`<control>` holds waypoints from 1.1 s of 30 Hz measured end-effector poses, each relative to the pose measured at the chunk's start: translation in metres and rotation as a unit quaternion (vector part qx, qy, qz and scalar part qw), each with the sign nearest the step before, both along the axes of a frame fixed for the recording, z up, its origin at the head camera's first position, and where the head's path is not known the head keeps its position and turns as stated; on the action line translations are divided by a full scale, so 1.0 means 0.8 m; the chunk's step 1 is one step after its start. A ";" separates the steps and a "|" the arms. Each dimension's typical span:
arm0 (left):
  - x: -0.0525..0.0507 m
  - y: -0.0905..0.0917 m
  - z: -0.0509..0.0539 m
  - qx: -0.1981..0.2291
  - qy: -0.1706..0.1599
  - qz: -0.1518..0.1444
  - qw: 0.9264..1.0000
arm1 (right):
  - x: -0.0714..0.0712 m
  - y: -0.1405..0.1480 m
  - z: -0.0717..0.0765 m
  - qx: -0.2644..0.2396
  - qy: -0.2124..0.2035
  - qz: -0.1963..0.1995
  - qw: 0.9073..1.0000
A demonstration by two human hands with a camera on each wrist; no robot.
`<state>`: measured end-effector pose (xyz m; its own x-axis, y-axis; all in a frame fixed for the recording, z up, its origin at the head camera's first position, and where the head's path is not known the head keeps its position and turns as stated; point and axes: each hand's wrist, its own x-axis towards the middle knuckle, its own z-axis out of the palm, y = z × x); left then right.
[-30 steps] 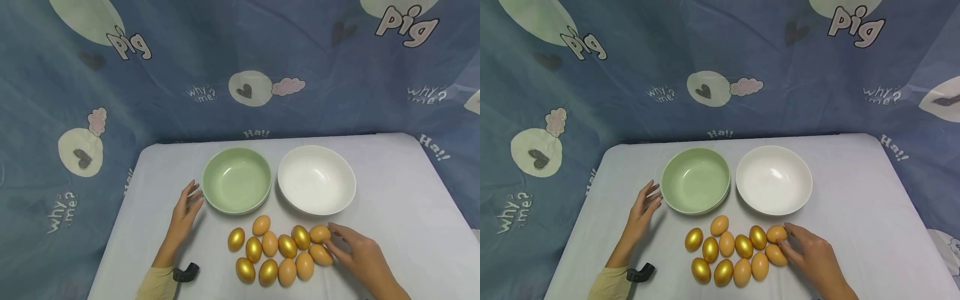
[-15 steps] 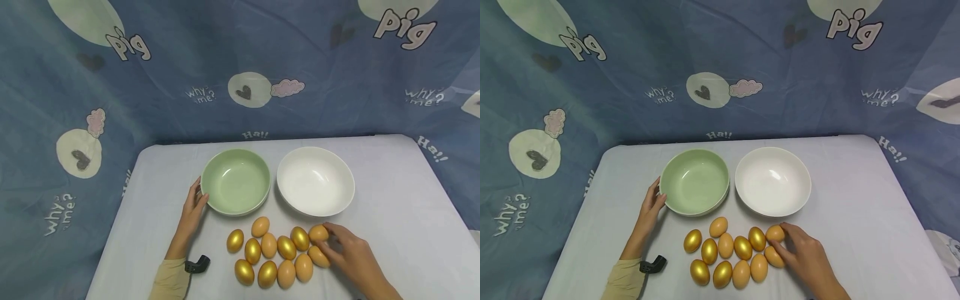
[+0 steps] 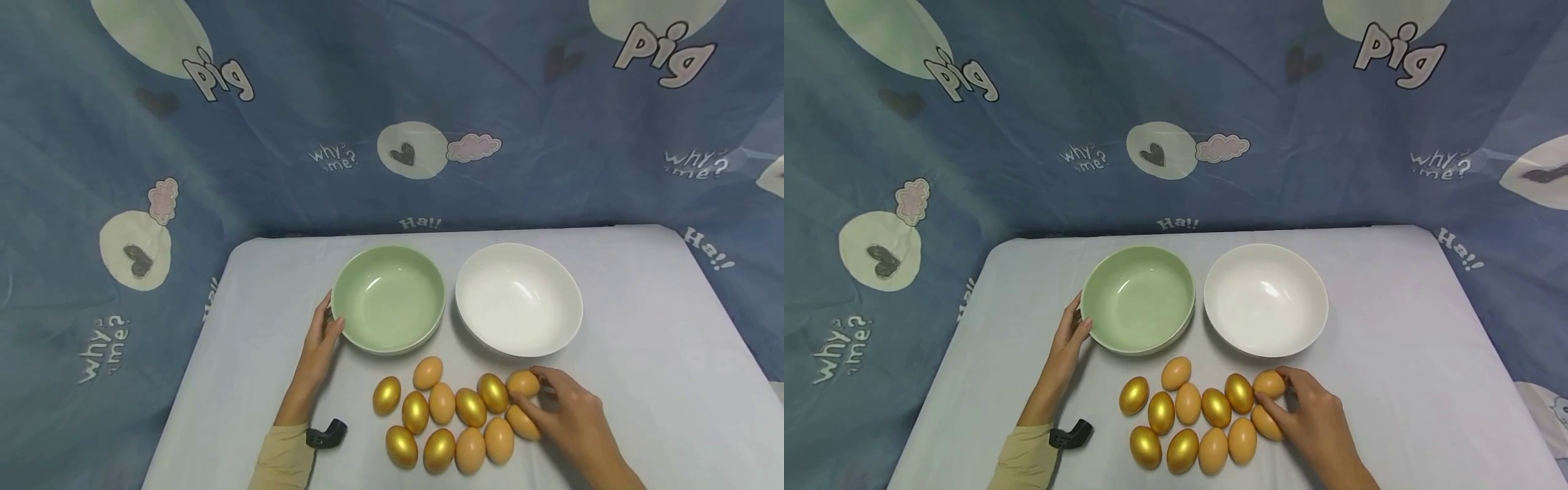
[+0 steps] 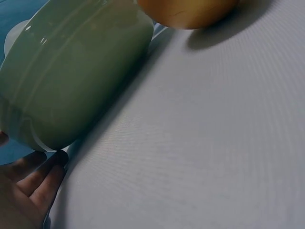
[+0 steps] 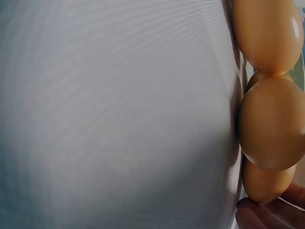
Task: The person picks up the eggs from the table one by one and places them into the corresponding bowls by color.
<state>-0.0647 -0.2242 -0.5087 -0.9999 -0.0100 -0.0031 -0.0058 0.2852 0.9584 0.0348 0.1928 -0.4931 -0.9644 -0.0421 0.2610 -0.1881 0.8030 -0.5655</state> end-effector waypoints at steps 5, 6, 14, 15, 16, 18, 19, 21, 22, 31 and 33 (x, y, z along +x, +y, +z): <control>0.001 0.000 -0.001 0.000 -0.005 0.001 1.000 | 0.000 0.000 -0.001 0.000 0.003 -0.005 1.000; 0.001 0.000 -0.001 0.000 -0.005 0.000 1.000 | 0.000 0.000 -0.001 -0.001 0.007 -0.006 1.000; 0.000 0.000 0.000 0.012 0.000 -0.006 1.000 | 0.001 0.007 -0.001 -0.025 0.055 0.004 0.998; 0.000 0.000 0.000 0.013 0.000 -0.006 1.000 | 0.002 0.008 0.000 -0.031 0.060 0.010 0.998; 0.000 0.000 0.000 0.014 0.000 -0.006 1.000 | 0.002 0.009 0.001 -0.035 0.061 0.014 0.997; 0.000 -0.001 0.000 0.013 0.001 -0.005 1.000 | 0.004 0.011 0.003 -0.045 0.059 0.026 0.997; 0.000 0.000 0.000 0.013 0.000 -0.005 1.000 | 0.005 0.011 0.004 -0.050 0.057 0.033 0.997; 0.000 0.000 0.000 0.012 -0.001 -0.004 1.000 | 0.007 0.012 0.006 -0.063 0.058 0.052 0.995; 0.000 0.000 0.000 0.011 -0.002 -0.004 1.000 | 0.008 0.013 0.008 -0.070 0.056 0.062 0.994; 0.000 -0.001 -0.001 0.012 -0.003 -0.007 1.000 | 0.008 0.005 0.031 -0.125 0.077 0.161 0.976; 0.000 -0.002 -0.001 0.014 -0.004 -0.008 1.000 | 0.006 0.001 0.039 -0.130 0.077 0.175 0.973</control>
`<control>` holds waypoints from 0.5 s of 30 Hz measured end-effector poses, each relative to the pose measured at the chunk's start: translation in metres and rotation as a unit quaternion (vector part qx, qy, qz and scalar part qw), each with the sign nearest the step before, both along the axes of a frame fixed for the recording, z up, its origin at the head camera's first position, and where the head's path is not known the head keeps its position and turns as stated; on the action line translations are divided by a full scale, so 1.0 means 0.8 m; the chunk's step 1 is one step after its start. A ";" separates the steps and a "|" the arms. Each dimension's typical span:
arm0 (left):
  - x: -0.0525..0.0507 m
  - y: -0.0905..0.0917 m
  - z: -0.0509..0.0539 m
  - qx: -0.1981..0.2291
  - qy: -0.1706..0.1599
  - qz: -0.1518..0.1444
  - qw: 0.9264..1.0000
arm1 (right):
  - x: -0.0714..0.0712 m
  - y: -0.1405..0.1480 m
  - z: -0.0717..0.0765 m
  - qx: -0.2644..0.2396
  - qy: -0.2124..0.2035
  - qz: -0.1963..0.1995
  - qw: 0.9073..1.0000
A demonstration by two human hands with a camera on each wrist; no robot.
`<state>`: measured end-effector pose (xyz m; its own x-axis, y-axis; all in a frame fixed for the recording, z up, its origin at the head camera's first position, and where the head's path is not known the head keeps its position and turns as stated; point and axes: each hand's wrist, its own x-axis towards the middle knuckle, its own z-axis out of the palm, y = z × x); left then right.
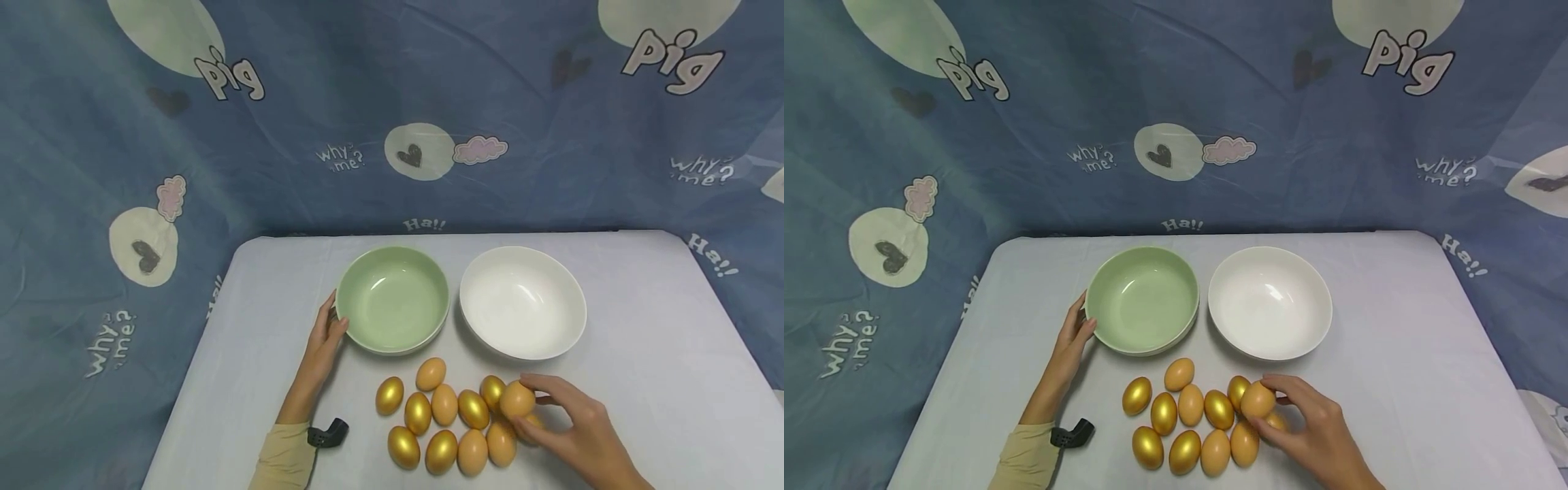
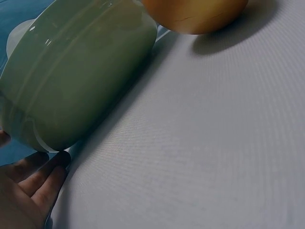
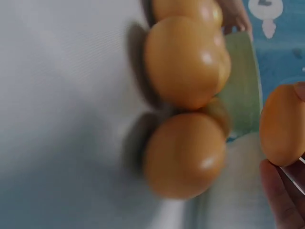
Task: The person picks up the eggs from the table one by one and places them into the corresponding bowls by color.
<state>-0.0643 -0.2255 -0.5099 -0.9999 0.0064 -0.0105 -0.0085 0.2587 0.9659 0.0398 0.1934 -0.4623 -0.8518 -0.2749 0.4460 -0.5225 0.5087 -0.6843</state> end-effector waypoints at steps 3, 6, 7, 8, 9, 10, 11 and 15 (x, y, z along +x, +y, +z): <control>0.000 -0.001 0.000 -0.001 0.001 0.000 1.000 | -0.005 -0.007 0.012 -0.003 0.006 0.022 1.000; 0.000 -0.001 0.000 -0.001 0.003 0.000 1.000 | -0.013 -0.014 0.023 -0.004 0.020 0.040 0.999; -0.001 -0.001 0.000 0.001 0.004 -0.001 1.000 | -0.016 -0.016 0.026 -0.004 0.021 0.044 0.999; -0.001 -0.001 0.000 0.000 0.005 0.000 1.000 | -0.019 -0.018 0.030 -0.002 0.021 0.047 0.999; -0.001 -0.001 0.000 -0.001 0.006 0.000 1.000 | -0.022 -0.021 0.034 -0.002 0.019 0.051 0.998; -0.001 -0.001 0.000 -0.001 0.006 0.001 1.000 | -0.026 -0.023 0.037 0.002 0.019 0.055 0.998; -0.001 -0.001 0.000 0.000 0.006 0.001 1.000 | -0.030 -0.025 0.040 0.004 0.018 0.060 0.998; -0.001 0.000 -0.001 0.000 0.003 0.000 1.000 | -0.046 -0.036 0.049 0.009 0.010 0.082 0.997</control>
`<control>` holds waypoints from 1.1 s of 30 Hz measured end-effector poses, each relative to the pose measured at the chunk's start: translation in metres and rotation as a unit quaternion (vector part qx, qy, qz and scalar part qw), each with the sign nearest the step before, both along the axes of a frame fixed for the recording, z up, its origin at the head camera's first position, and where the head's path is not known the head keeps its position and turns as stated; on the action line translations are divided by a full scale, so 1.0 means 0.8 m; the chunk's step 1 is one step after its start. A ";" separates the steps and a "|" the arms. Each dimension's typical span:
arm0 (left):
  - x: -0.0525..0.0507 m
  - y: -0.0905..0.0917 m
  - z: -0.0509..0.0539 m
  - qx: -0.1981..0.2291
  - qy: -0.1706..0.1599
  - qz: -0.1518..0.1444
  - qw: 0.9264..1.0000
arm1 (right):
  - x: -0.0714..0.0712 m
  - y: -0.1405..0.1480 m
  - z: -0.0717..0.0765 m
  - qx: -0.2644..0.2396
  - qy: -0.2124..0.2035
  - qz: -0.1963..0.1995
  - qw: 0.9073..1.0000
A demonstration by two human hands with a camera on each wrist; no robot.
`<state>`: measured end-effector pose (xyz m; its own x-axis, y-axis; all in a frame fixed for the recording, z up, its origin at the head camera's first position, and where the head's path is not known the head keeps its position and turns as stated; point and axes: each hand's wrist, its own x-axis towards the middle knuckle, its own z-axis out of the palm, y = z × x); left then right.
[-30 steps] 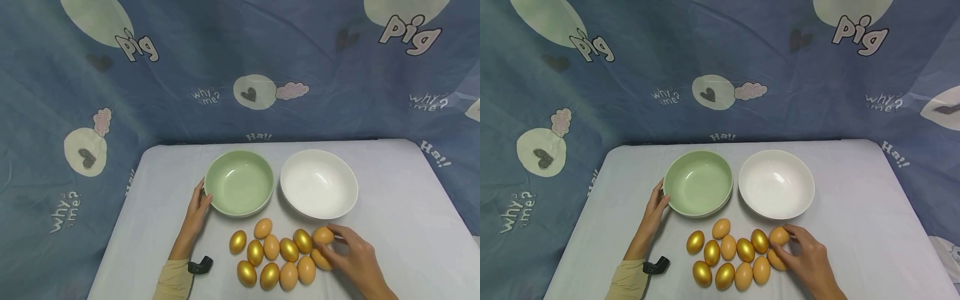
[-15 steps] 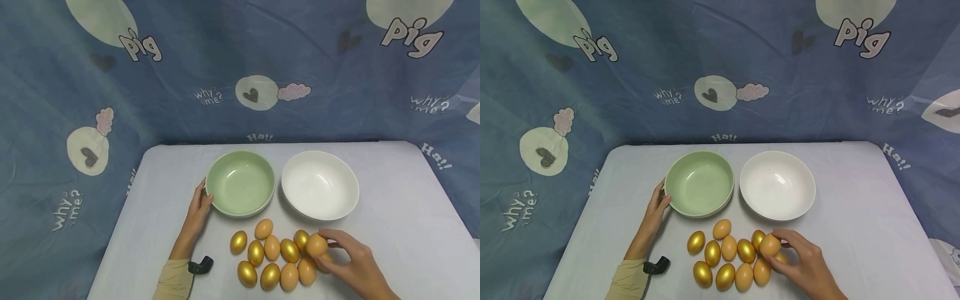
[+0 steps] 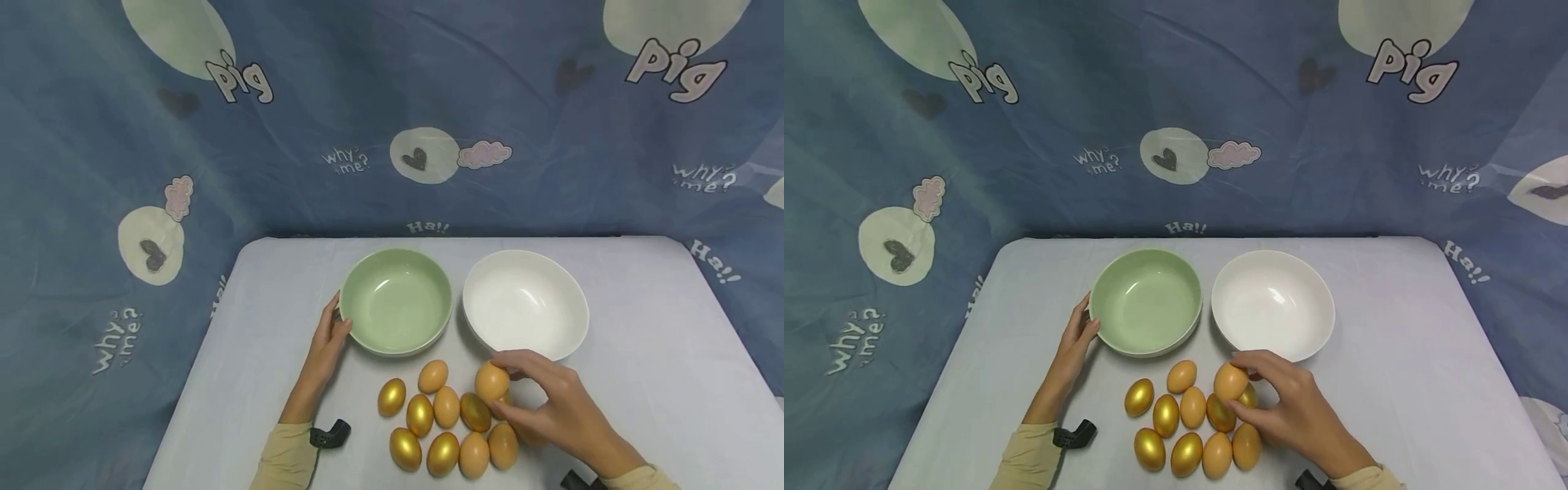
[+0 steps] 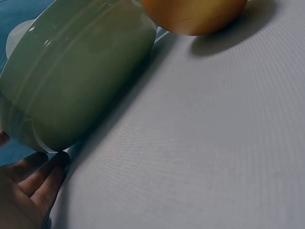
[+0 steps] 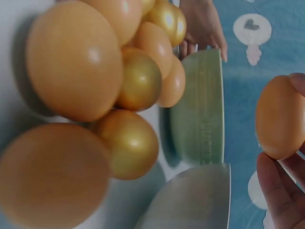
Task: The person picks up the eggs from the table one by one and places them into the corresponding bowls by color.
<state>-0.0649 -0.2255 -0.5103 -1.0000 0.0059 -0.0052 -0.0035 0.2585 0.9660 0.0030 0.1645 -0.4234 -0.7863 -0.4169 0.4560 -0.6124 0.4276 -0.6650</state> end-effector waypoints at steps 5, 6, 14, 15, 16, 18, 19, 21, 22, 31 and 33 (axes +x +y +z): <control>0.001 0.001 -0.001 0.005 -0.006 -0.001 1.000 | -0.022 -0.014 0.006 0.006 -0.008 0.026 1.000; 0.001 0.001 -0.001 0.005 -0.005 -0.001 1.000 | -0.027 -0.017 0.007 0.009 -0.008 0.030 0.999; -0.001 0.001 -0.001 0.013 -0.002 0.000 1.000 | -0.062 -0.041 0.018 0.016 -0.035 0.055 0.998; -0.001 0.001 -0.001 0.015 -0.002 0.000 1.000 | -0.067 -0.044 0.020 0.017 -0.033 0.057 0.998; -0.001 0.001 -0.001 0.018 -0.001 0.000 1.000 | -0.072 -0.047 0.021 0.017 -0.031 0.060 0.998; -0.002 0.001 -0.001 0.020 0.000 -0.001 1.000 | -0.081 -0.054 0.023 0.018 -0.025 0.066 0.997; -0.002 0.001 -0.001 0.020 0.000 -0.001 1.000 | -0.086 -0.057 0.023 0.017 -0.020 0.069 0.997; -0.002 0.001 -0.001 0.017 0.000 0.000 1.000 | -0.093 -0.065 0.024 0.016 -0.014 0.075 0.997; -0.002 0.001 -0.001 0.015 0.000 0.000 1.000 | -0.097 -0.069 0.024 0.014 -0.012 0.077 0.997; -0.001 0.002 -0.004 0.020 0.000 -0.001 1.000 | -0.128 -0.102 0.022 0.029 -0.012 0.093 0.995; 0.000 0.002 -0.004 0.019 -0.001 -0.002 1.000 | -0.134 -0.108 0.023 0.035 -0.017 0.097 0.994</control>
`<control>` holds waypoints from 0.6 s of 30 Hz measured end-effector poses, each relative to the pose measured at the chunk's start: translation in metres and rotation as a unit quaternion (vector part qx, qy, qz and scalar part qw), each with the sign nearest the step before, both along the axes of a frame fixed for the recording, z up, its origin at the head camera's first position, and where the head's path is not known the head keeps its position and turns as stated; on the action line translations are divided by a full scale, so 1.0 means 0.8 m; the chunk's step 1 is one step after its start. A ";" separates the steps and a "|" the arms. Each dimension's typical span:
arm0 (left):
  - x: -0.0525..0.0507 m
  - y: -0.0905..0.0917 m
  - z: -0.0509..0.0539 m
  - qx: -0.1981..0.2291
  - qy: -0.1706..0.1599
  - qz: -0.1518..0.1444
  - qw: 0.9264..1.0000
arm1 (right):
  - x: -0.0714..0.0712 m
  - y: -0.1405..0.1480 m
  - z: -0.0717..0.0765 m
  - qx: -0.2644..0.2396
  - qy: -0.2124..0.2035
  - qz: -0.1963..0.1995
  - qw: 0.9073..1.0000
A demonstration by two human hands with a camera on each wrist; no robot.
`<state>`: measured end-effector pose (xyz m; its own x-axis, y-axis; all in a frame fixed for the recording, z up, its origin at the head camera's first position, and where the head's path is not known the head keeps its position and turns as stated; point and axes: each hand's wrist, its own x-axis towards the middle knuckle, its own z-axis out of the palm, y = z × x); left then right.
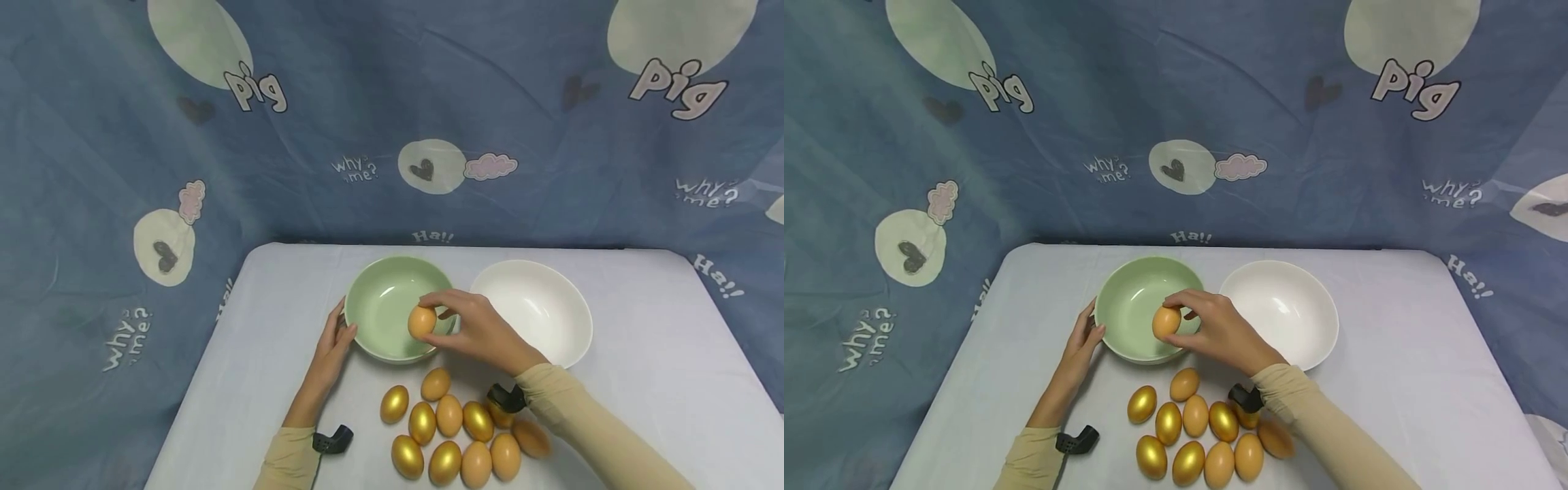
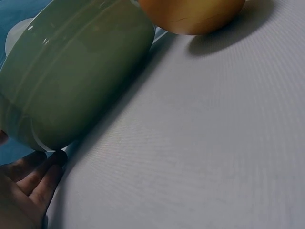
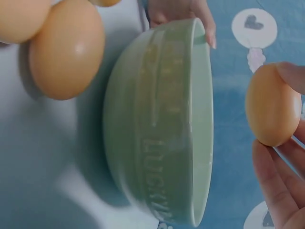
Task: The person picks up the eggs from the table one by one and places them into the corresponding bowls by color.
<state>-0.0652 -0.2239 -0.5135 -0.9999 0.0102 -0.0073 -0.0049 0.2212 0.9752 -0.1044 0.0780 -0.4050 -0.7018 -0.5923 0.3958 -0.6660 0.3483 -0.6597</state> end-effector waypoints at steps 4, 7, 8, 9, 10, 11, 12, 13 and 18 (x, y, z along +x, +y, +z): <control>0.000 0.001 0.000 0.004 -0.003 0.001 1.000 | -0.013 -0.011 0.000 0.014 -0.016 0.006 1.000; 0.000 0.002 -0.001 0.010 -0.005 -0.001 1.000 | -0.022 -0.019 0.000 0.028 -0.024 0.010 0.999; 0.000 0.002 -0.001 0.011 -0.005 -0.003 1.000 | -0.025 -0.021 0.001 0.032 -0.028 0.012 0.999; 0.000 0.002 -0.001 0.011 -0.005 -0.005 1.000 | -0.028 -0.024 0.001 0.035 -0.031 0.014 0.999; 0.000 0.002 -0.001 0.012 -0.006 -0.005 1.000 | -0.031 -0.027 0.002 0.040 -0.034 0.016 0.999; 0.000 0.002 -0.001 0.011 -0.006 -0.006 1.000 | -0.034 -0.031 0.002 0.045 -0.037 0.017 0.998; 0.000 0.002 -0.002 0.010 -0.007 -0.005 1.000 | -0.038 -0.034 0.003 0.050 -0.040 0.018 0.998; 0.000 0.001 -0.002 0.008 -0.007 -0.004 1.000 | -0.041 -0.038 0.003 0.056 -0.040 0.019 0.997; 0.000 0.001 -0.002 0.006 -0.009 0.004 1.000 | -0.057 -0.055 0.000 0.073 -0.041 0.033 0.996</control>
<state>-0.0650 -0.2234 -0.5149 -0.9997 0.0019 -0.0249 -0.0239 0.2100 0.9774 -0.1500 0.0342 -0.4048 -0.6856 -0.6857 0.2443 -0.6364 0.4018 -0.6585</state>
